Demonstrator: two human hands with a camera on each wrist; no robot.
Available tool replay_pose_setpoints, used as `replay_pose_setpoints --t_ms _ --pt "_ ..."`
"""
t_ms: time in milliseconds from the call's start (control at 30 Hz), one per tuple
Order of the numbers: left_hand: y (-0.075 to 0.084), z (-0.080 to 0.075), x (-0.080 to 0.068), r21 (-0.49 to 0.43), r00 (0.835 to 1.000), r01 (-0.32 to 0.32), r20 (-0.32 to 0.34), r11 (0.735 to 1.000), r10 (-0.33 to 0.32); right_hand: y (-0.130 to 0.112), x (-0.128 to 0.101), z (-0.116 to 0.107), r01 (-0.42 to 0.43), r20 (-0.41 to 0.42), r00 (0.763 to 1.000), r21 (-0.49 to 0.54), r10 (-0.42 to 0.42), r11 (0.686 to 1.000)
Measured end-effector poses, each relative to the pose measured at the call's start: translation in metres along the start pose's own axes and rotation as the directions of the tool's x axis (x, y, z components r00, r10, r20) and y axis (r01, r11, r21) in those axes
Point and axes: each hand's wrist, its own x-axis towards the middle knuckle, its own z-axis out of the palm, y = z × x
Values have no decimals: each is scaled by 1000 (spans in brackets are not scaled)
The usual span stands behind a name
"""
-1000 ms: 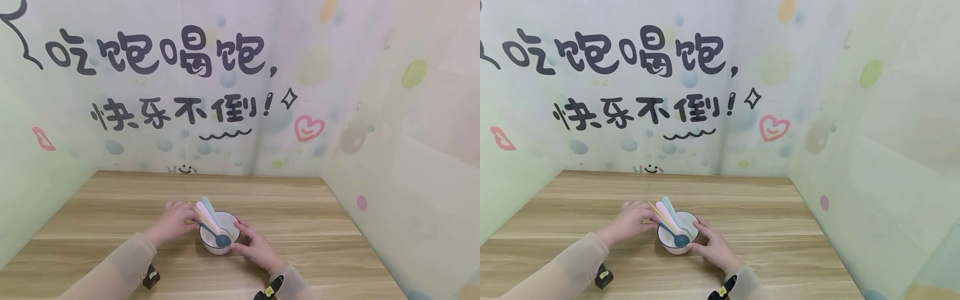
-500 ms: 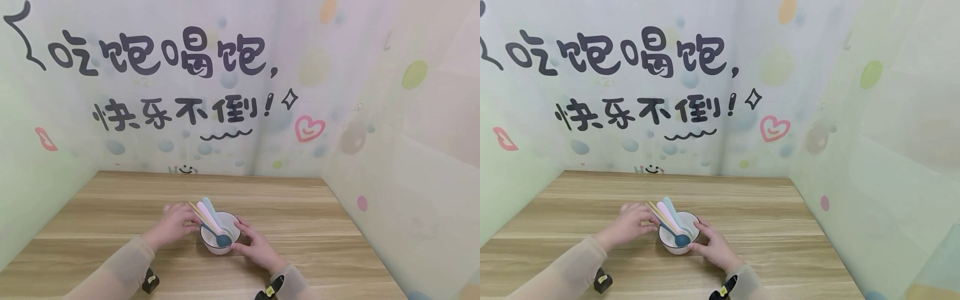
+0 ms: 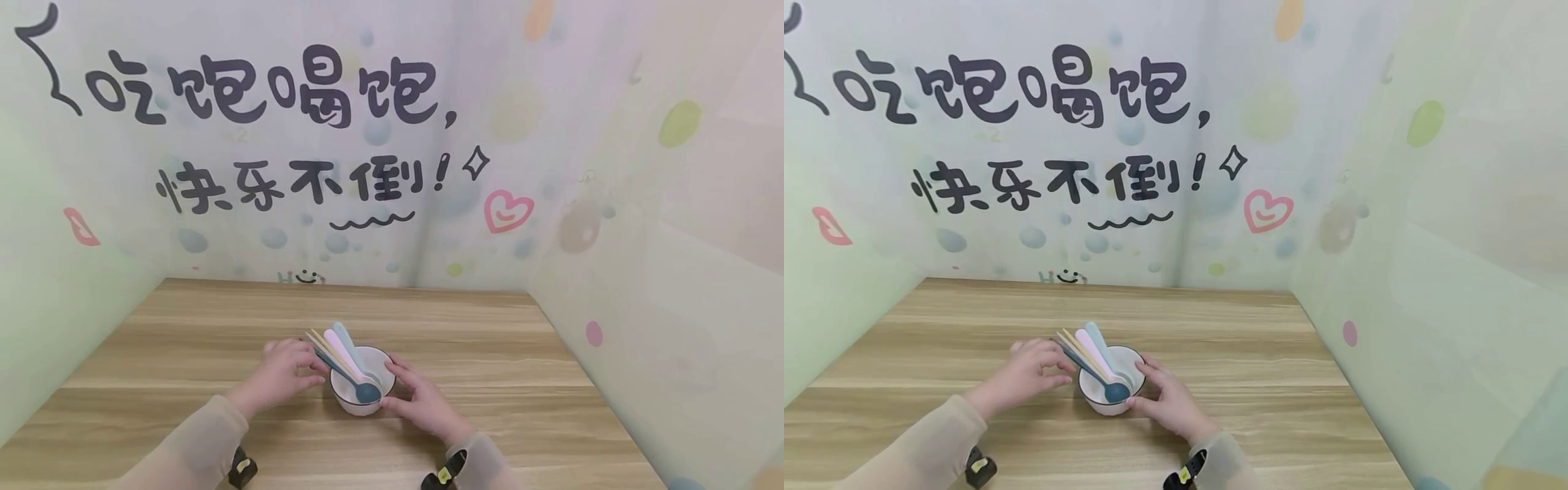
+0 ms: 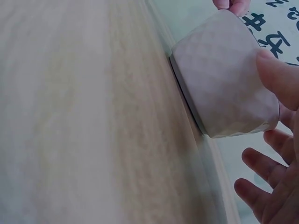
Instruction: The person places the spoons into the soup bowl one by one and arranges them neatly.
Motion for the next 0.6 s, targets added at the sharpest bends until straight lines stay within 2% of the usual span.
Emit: replay_pose_setpoints --t_ms 600 --pt "3 -4 -11 -60 1000 -7 -30 998 5 2 -4 -9 27 7 1000 -67 -27 997"
